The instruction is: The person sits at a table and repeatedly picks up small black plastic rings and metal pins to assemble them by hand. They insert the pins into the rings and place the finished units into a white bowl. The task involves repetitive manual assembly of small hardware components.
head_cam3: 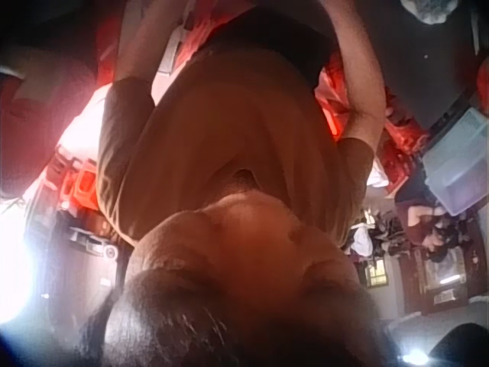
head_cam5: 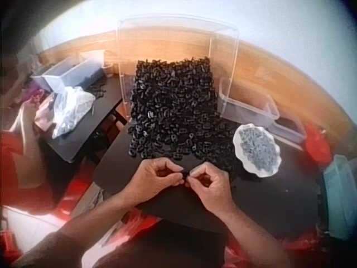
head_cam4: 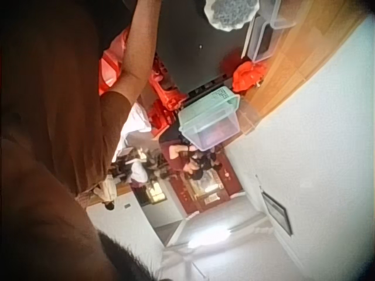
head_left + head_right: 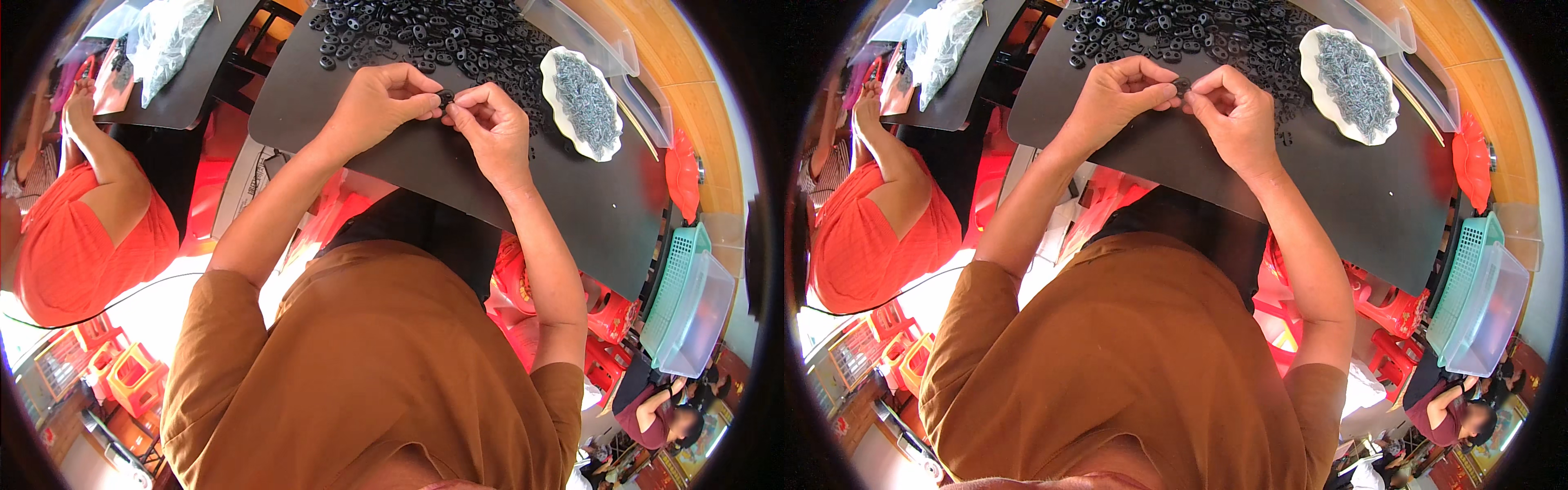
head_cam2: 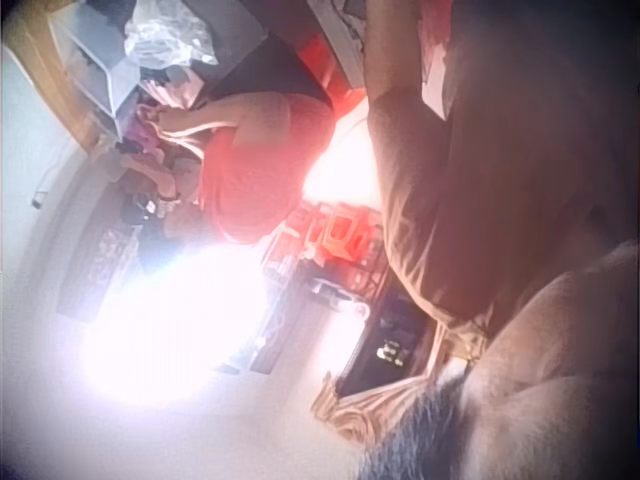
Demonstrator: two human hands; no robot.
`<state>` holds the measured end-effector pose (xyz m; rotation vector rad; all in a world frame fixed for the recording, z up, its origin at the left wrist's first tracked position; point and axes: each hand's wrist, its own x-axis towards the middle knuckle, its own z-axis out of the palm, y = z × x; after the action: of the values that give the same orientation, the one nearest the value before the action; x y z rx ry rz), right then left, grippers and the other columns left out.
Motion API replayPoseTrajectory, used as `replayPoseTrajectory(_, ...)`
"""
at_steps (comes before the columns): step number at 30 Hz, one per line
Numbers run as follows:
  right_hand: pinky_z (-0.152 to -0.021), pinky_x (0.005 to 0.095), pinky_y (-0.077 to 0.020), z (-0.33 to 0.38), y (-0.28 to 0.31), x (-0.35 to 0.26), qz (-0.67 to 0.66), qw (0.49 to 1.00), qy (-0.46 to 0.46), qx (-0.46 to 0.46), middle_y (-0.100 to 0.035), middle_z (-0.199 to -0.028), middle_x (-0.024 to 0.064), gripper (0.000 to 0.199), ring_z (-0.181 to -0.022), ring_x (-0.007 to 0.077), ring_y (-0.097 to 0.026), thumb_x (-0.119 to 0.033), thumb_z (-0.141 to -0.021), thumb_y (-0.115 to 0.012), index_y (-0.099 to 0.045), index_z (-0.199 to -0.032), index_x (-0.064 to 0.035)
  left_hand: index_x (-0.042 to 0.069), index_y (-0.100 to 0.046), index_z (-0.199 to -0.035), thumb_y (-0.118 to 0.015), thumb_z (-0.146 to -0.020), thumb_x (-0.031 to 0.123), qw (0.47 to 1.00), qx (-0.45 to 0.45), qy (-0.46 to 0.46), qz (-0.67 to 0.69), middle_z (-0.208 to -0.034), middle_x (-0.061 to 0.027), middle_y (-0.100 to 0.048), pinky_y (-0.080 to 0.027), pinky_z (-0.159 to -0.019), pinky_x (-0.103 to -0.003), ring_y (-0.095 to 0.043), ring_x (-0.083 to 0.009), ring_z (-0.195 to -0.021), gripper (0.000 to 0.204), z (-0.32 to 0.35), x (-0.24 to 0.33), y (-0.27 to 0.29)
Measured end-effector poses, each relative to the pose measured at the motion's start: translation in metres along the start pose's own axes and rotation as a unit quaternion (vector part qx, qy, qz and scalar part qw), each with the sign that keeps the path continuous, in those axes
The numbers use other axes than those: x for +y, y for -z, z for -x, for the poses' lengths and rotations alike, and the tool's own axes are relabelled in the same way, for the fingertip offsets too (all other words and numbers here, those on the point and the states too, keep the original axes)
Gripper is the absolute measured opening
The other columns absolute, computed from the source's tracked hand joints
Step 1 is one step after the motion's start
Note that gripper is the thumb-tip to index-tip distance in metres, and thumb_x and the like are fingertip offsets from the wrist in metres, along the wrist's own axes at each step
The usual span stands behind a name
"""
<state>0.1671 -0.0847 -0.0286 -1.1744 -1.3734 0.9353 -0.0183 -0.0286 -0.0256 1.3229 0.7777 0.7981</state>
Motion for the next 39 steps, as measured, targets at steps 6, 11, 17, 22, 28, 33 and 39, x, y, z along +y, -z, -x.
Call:
replayPoseTrajectory(6, -0.064, 0.0233, -0.0528, 0.001, -0.002, 0.000, 0.101, 0.995, 0.016, -0.011, -0.070, -0.079, 0.0044, 0.011, -0.071, 0.0081, -0.068, 0.002, -0.084, -0.070, -0.060, -0.088, -0.0023, -0.002, -0.067, -0.100, -0.069, -0.088, 0.003, 0.991, -0.002, -0.041, -0.128, -0.088, -0.0037, -0.070, -0.054, -0.077, -0.022, -0.068, -0.0082, -0.084, 0.014, 0.001, -0.001, 0.004)
replayPoseTrajectory(11, -0.063, 0.0267, -0.0525, 0.000, -0.007, -0.006, 0.219, 0.974, 0.061, 0.010, -0.069, -0.080, 0.0057, 0.017, -0.070, 0.0129, -0.068, 0.000, -0.078, -0.074, -0.063, -0.090, -0.0049, -0.001, -0.069, -0.097, -0.068, -0.087, 0.003, 0.976, 0.007, -0.069, -0.208, -0.085, -0.0032, -0.070, -0.055, -0.073, -0.023, -0.068, -0.0079, -0.080, 0.011, 0.005, 0.002, 0.002)
replayPoseTrajectory(17, -0.062, 0.0286, -0.0524, 0.003, -0.005, -0.009, 0.282, 0.957, 0.069, 0.007, -0.069, -0.081, 0.0063, 0.021, -0.064, 0.0151, -0.064, -0.001, -0.073, -0.077, -0.067, -0.092, -0.0055, 0.000, -0.071, -0.095, -0.069, -0.085, 0.003, 0.960, 0.013, -0.136, -0.246, -0.083, -0.0053, -0.070, -0.055, -0.069, -0.025, -0.069, -0.0109, -0.074, 0.011, 0.007, 0.001, -0.002)
replayPoseTrajectory(22, -0.062, 0.0270, -0.0517, 0.003, -0.002, -0.003, 0.222, 0.975, 0.032, -0.002, -0.069, -0.080, 0.0073, 0.024, -0.063, 0.0130, -0.063, 0.000, -0.072, -0.078, -0.069, -0.093, -0.0036, 0.000, -0.071, -0.094, -0.069, -0.084, 0.002, 0.954, 0.014, -0.144, -0.261, -0.083, -0.0058, -0.070, -0.055, -0.069, -0.026, -0.069, -0.0122, -0.074, 0.011, 0.006, 0.001, -0.004)
replayPoseTrajectory(28, -0.062, 0.0268, -0.0510, 0.002, 0.002, -0.004, 0.214, 0.975, 0.067, -0.009, -0.068, -0.079, 0.0069, 0.020, -0.063, 0.0134, -0.063, 0.001, -0.073, -0.077, -0.070, -0.091, -0.0026, 0.000, -0.071, -0.095, -0.069, -0.084, 0.002, 0.953, 0.010, -0.145, -0.266, -0.084, -0.0064, -0.070, -0.055, -0.070, -0.026, -0.070, -0.0130, -0.074, 0.012, 0.006, 0.002, -0.004)
replayPoseTrajectory(33, -0.061, 0.0272, -0.0503, 0.002, 0.000, -0.009, 0.223, 0.972, 0.078, -0.006, -0.066, -0.078, 0.0059, 0.016, -0.063, 0.0142, -0.062, 0.001, -0.074, -0.076, -0.070, -0.089, -0.0023, 0.000, -0.071, -0.095, -0.069, -0.084, 0.002, 0.950, 0.003, -0.154, -0.270, -0.085, -0.0064, -0.069, -0.056, -0.071, -0.026, -0.070, -0.0137, -0.077, 0.011, 0.005, 0.000, -0.001)
replayPoseTrajectory(39, -0.061, 0.0272, -0.0498, 0.002, -0.001, -0.010, 0.235, 0.970, 0.070, -0.009, -0.066, -0.078, 0.0058, 0.015, -0.062, 0.0141, -0.062, 0.000, -0.075, -0.076, -0.070, -0.089, -0.0023, 0.000, -0.071, -0.096, -0.070, -0.084, 0.003, 0.945, 0.005, -0.152, -0.288, -0.083, -0.0057, -0.068, -0.053, -0.067, -0.027, -0.065, -0.0115, -0.070, 0.012, 0.008, 0.003, -0.001)
